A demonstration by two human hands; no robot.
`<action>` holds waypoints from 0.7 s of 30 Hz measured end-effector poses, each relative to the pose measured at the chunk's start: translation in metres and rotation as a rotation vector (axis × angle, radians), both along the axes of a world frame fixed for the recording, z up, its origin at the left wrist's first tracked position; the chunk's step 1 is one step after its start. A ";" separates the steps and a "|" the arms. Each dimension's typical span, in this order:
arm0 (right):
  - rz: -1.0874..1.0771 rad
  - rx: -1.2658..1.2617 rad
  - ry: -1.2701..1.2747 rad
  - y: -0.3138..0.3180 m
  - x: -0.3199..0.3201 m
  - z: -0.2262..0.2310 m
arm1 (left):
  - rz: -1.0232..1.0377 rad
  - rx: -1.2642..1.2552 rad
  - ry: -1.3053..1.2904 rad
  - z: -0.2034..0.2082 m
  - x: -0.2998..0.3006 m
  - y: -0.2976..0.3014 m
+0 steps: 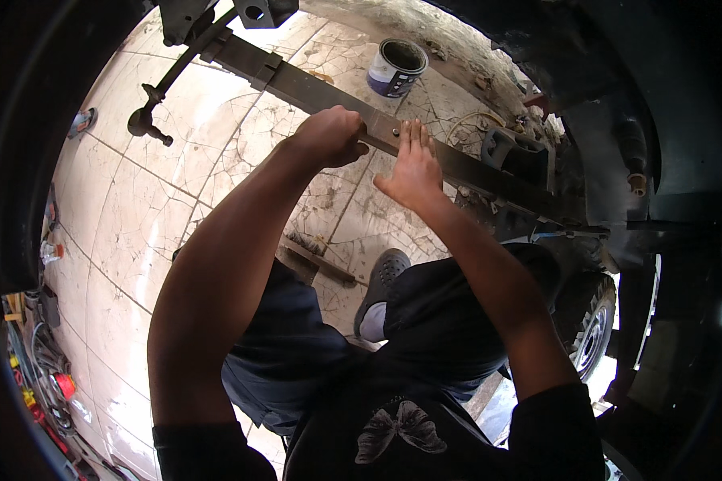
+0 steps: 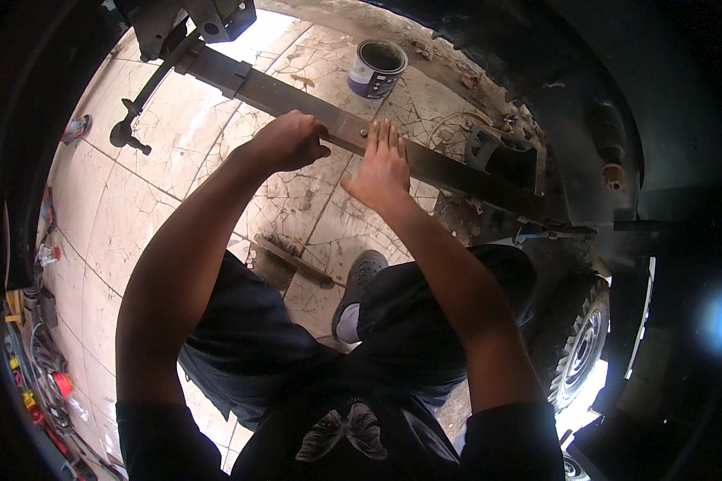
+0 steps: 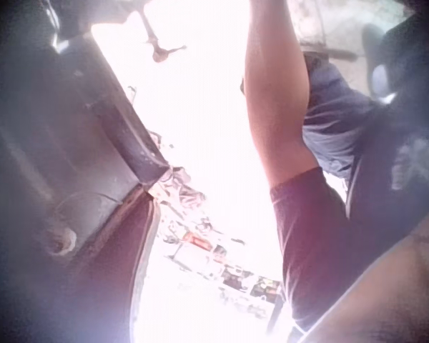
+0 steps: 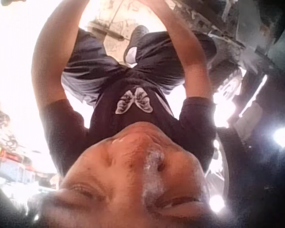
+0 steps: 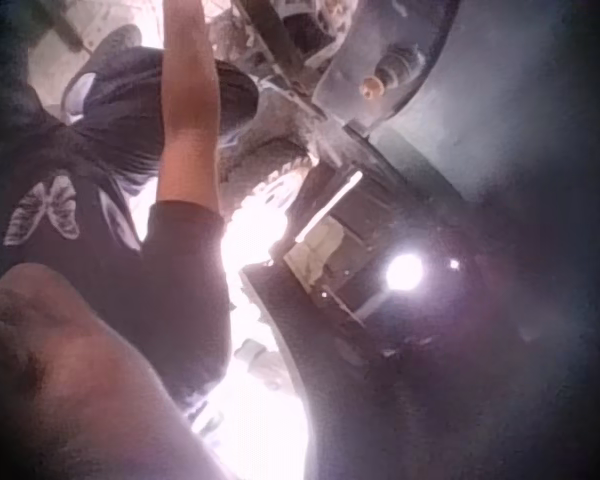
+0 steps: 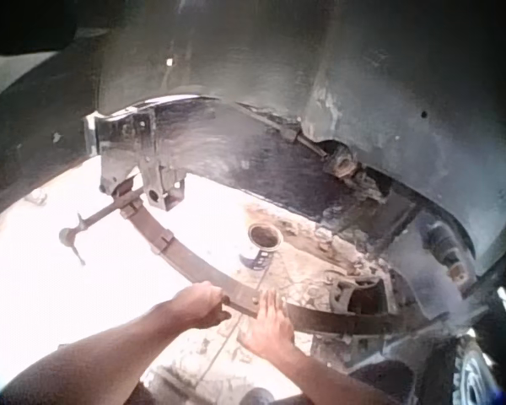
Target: The person is working under a vehicle, manipulating a metal bar and small components, likely part of the suspension system. They are seen adjusting and securing parts with their hands.
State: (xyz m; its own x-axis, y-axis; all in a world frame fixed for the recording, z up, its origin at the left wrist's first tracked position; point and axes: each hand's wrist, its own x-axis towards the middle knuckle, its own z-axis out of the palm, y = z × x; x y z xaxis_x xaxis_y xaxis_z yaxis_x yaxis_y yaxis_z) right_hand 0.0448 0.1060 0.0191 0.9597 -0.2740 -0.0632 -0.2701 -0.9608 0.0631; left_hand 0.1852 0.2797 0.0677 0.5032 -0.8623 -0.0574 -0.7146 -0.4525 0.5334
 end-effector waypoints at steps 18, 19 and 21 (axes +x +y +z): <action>0.002 0.083 0.033 0.004 -0.006 0.003 | 0.009 0.069 -0.101 -0.003 0.007 0.023; -0.028 0.099 0.024 -0.003 0.002 0.003 | -0.011 0.074 -0.097 -0.003 0.004 0.017; -0.104 0.158 -0.006 -0.006 0.016 0.003 | -0.026 -0.054 -0.119 -0.005 -0.002 0.006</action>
State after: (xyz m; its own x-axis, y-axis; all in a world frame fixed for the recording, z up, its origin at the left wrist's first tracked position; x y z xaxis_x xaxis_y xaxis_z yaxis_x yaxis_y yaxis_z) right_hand 0.0604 0.1004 0.0223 0.9271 -0.3592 -0.1072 -0.3687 -0.9254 -0.0880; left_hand 0.1832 0.2859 0.0627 0.4808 -0.8755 0.0480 -0.7856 -0.4058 0.4671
